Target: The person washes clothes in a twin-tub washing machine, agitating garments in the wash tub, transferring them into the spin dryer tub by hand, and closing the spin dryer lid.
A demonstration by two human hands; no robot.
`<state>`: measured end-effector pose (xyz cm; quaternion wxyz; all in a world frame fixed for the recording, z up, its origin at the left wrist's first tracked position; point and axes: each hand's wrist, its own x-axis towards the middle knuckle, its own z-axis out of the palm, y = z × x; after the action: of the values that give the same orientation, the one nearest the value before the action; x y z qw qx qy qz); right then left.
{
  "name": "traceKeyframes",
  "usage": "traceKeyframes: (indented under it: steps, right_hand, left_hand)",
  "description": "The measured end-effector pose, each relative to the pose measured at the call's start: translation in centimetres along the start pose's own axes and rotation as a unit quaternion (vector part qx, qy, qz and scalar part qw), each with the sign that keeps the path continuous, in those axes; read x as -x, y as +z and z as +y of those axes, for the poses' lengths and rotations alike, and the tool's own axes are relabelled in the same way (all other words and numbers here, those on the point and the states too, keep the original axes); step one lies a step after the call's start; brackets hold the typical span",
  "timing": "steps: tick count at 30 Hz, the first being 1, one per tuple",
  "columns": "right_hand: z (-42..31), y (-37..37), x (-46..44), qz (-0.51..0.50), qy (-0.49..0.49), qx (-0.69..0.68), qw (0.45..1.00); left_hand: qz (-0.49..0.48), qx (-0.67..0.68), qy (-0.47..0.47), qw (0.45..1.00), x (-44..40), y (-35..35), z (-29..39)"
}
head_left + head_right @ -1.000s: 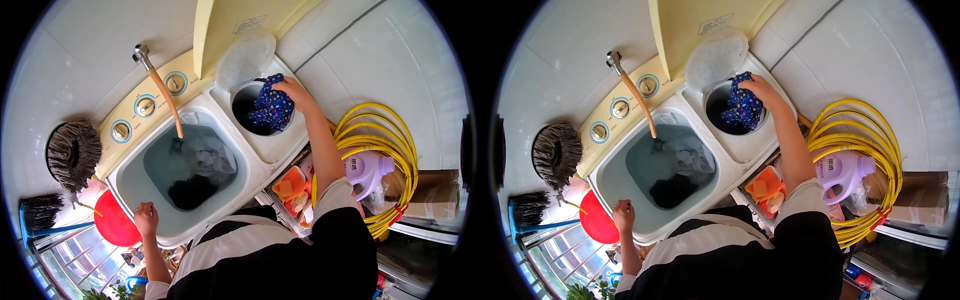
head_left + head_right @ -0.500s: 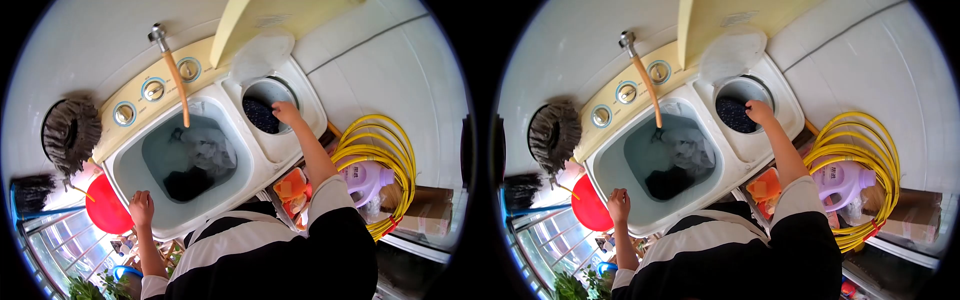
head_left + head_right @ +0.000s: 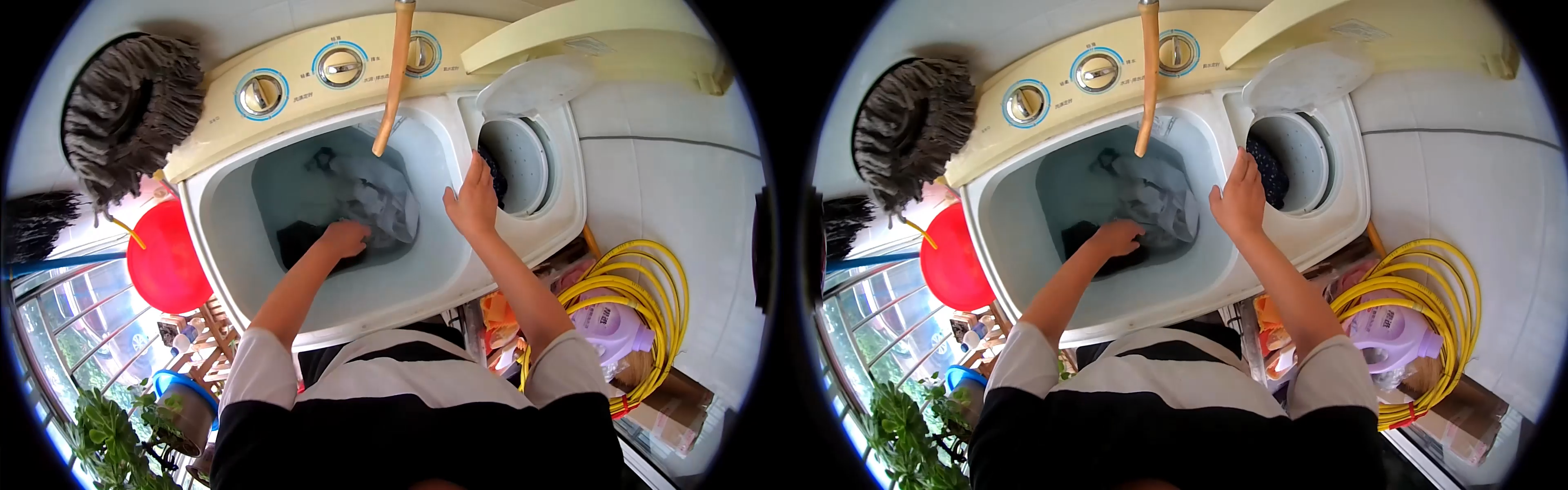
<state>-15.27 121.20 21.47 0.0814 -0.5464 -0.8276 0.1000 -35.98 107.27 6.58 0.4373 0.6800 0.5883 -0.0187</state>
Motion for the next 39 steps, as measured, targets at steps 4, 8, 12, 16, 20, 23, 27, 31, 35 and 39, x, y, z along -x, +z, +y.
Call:
traceKeyframes:
  steps: [4,8,12,16,20,23,27,31,35,39]
  right_hand:
    - [-0.3,0.1,-0.3,0.009,0.004,0.001,1.000]
    - [-0.5,0.1,-0.7,-0.009,0.029,-0.002,1.000]
    - [0.0,0.7,-0.7,-0.019,0.039,0.003,0.999]
    - [-0.1,0.6,-0.3,-0.003,0.026,-0.014,1.000]
    - [-0.3,0.3,-0.3,0.026,-0.001,-0.011,1.000]
    - [-0.6,0.2,-0.1,0.044,-0.001,0.003,0.999]
    - [-0.7,0.1,0.3,0.062,-0.002,0.018,0.998]
    - [-0.9,0.2,0.8,0.092,0.008,0.012,0.996]
    - [-1.7,-0.5,2.7,0.240,-0.091,0.051,0.965]
    - [-4.6,2.7,7.7,-0.025,0.021,-0.330,0.944]
  left_hand:
    - [-0.077,-0.095,-0.027,0.992,-7.4,2.5,-1.4]
    - [-0.078,-0.141,0.011,0.987,-11.4,5.0,0.4]
    - [0.048,-0.227,0.100,0.968,-13.7,12.8,0.5]
    - [-0.106,-0.134,0.063,0.983,-13.2,16.3,0.6]
    - [-0.102,-0.031,-0.103,0.989,-7.1,9.5,-0.5]
    - [-0.065,-0.043,-0.197,0.977,-2.4,4.2,-3.9]
    - [-0.014,0.056,-0.145,0.988,2.4,-2.1,-5.5]
    - [0.155,0.050,0.033,0.986,8.1,-8.4,-0.2]
    - [0.246,0.369,0.131,0.887,11.1,-10.2,2.8]
    - [0.189,0.481,0.187,0.835,15.2,-15.0,7.8]
